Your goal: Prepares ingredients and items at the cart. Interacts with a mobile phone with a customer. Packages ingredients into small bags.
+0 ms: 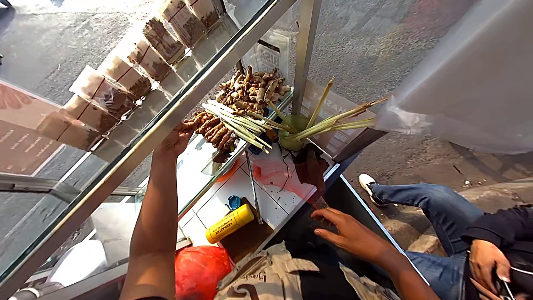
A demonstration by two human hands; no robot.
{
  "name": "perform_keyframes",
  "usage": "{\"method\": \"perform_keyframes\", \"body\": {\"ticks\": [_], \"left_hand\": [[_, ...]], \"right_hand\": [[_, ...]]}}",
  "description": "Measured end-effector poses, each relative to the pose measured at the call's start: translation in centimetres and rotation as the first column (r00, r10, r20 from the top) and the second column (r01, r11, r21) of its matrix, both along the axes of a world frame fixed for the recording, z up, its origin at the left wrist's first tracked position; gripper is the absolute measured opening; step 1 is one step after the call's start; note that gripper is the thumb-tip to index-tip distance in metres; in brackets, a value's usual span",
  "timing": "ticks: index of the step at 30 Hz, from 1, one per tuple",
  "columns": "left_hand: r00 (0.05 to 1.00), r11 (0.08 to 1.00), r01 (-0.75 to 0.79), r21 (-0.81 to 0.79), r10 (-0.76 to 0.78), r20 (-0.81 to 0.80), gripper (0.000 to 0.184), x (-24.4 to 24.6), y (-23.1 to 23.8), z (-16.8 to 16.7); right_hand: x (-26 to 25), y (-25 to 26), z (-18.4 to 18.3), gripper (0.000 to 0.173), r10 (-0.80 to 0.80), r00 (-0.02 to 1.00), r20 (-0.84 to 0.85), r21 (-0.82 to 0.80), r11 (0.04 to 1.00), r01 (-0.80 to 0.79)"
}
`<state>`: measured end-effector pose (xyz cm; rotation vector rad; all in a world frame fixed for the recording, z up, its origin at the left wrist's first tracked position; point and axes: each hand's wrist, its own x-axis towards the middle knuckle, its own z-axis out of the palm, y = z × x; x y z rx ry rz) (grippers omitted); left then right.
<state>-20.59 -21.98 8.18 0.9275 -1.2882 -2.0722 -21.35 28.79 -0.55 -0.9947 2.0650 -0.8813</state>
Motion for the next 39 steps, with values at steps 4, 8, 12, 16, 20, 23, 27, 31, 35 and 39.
{"method": "perform_keyframes", "body": {"ticks": [4,8,12,16,20,23,27,31,35,39], "left_hand": [[0.983,0.975,0.179,-0.128,-0.183,-0.014,0.021,0.5,1.0,0.3],[0.936,0.934,0.312,-0.173,-0.333,-0.113,0.024,1.6,2.5,1.0],[0.886,0.886,0.407,-0.223,-0.442,-0.137,0.017,2.4,3.8,1.8],[0.968,0.923,0.246,-0.296,-0.249,0.029,0.008,1.5,3.5,1.9],[0.989,0.893,0.137,-0.429,-0.098,0.112,0.018,0.0,2.3,-0.1],[0.969,0.793,0.212,-0.571,-0.097,0.225,0.025,-1.1,1.2,-2.2],[0.882,0.580,0.396,-0.712,-0.024,0.471,0.039,-1.8,0.9,-3.3],[0.849,0.535,0.415,-0.736,0.065,0.525,0.053,-1.7,1.0,-2.8],[0.925,0.606,0.305,-0.735,-0.006,0.379,0.052,-1.1,2.3,-1.7],[0.880,0.356,0.473,-0.806,-0.139,0.455,0.044,-0.5,3.0,-0.9]], "right_hand": [[0.0,-0.5,0.3,0.040,0.022,1.000,0.013,0.024,0.999,-0.022],[-0.1,-0.9,0.5,0.039,0.025,0.999,0.026,0.027,0.999,-0.026],[0.0,-1.0,0.2,0.040,0.025,0.999,0.028,0.024,0.999,-0.026],[0.3,-1.1,-0.1,0.040,0.037,0.999,0.025,0.028,0.999,-0.038],[0.4,-1.1,-0.2,0.039,0.040,0.999,0.036,0.040,0.998,-0.041],[0.5,-1.0,-0.4,0.040,0.031,0.999,0.041,0.034,0.999,-0.033],[0.6,-0.9,-0.3,0.039,0.034,0.999,0.040,0.042,0.998,-0.036],[0.5,-0.7,-0.3,0.039,0.026,0.999,0.039,0.036,0.999,-0.028],[0.4,-0.6,-0.5,0.039,0.032,0.999,0.032,0.036,0.999,-0.033],[0.3,-1.3,-0.6,0.040,0.061,0.997,0.052,0.062,0.996,-0.064]]}}
